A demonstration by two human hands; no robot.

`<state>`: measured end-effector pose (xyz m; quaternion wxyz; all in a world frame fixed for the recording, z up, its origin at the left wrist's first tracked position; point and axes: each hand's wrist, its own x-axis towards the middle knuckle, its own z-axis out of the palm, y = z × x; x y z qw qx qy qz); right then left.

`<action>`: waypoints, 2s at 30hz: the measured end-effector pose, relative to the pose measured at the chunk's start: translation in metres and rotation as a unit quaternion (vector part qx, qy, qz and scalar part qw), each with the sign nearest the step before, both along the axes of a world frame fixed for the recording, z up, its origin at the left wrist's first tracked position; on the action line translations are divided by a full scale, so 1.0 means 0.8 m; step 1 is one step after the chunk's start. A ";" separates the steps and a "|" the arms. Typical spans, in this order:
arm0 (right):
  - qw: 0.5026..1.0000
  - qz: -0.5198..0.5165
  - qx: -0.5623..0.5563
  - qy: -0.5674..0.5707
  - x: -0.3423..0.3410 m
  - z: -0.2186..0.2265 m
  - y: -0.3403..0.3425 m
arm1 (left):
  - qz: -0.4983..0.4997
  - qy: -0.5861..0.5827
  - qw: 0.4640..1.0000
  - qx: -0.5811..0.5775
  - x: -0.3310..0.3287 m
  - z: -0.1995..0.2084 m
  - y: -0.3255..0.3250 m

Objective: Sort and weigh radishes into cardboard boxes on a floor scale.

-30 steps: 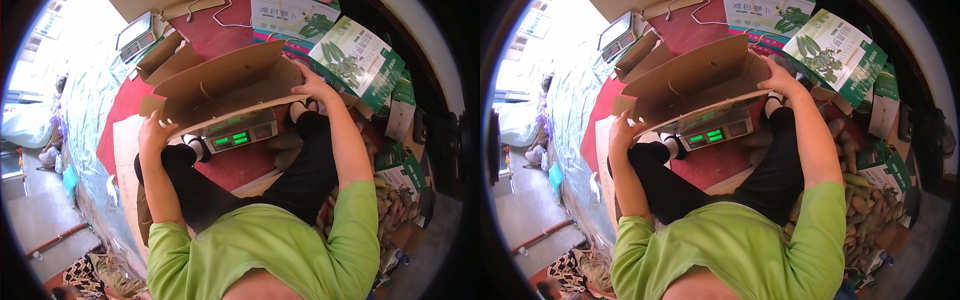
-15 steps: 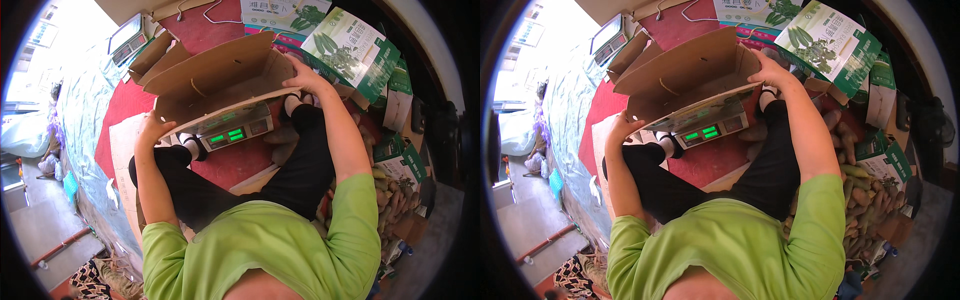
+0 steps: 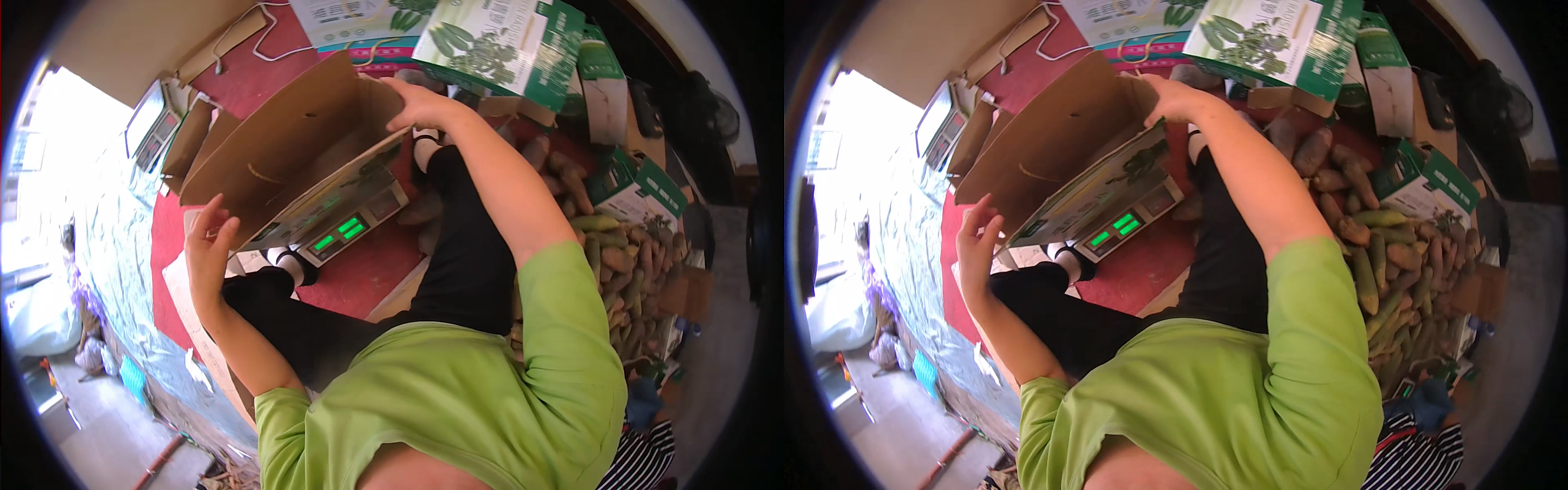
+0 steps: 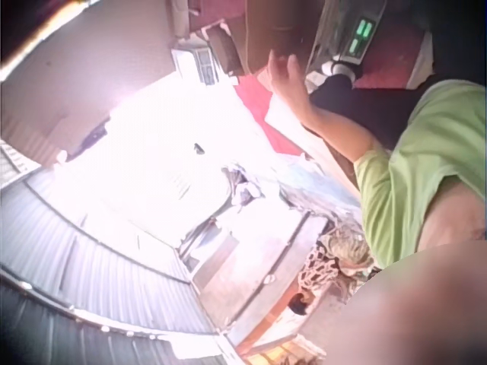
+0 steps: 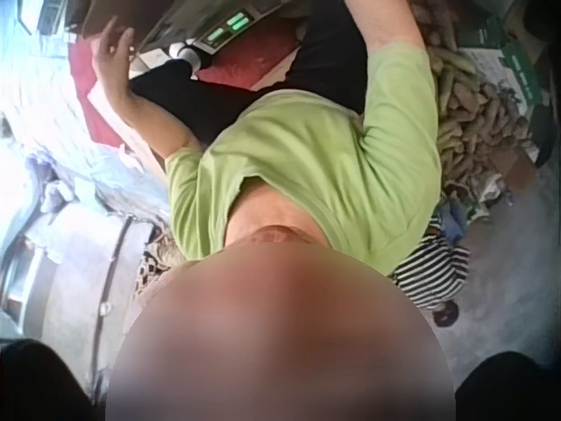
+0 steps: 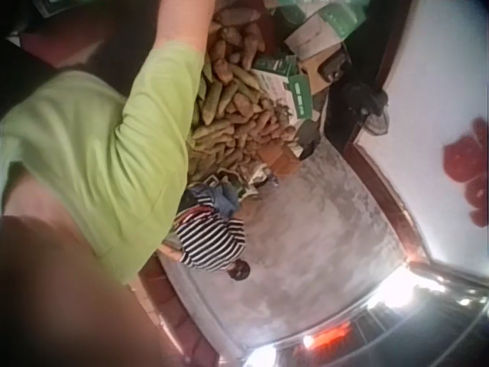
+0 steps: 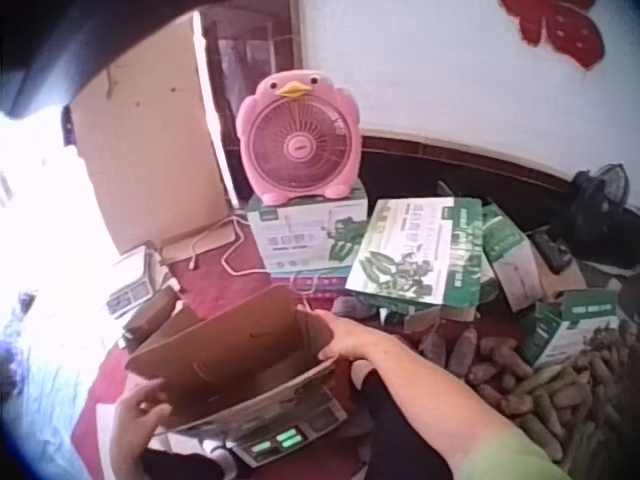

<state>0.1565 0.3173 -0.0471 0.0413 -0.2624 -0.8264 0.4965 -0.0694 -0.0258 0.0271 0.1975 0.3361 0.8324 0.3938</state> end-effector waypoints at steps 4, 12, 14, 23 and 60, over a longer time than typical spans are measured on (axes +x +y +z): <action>0.999 -0.024 0.042 -0.010 0.004 -0.021 0.014 | -0.164 -0.054 0.985 -0.012 0.035 0.011 0.025; 0.994 -0.024 0.073 -0.080 -0.006 0.004 0.001 | -0.282 -0.041 0.958 -0.036 0.072 0.004 0.048; 0.988 -0.054 0.080 -0.118 -0.001 0.005 0.000 | -0.318 0.059 0.943 -0.074 0.091 0.010 0.059; 0.992 -0.100 0.035 0.066 0.109 0.073 0.029 | -0.260 0.162 0.939 -0.156 0.094 0.010 0.058; 0.786 -0.343 0.140 -0.494 0.613 -0.216 -0.213 | -0.231 0.216 0.928 -0.199 0.101 -0.005 0.067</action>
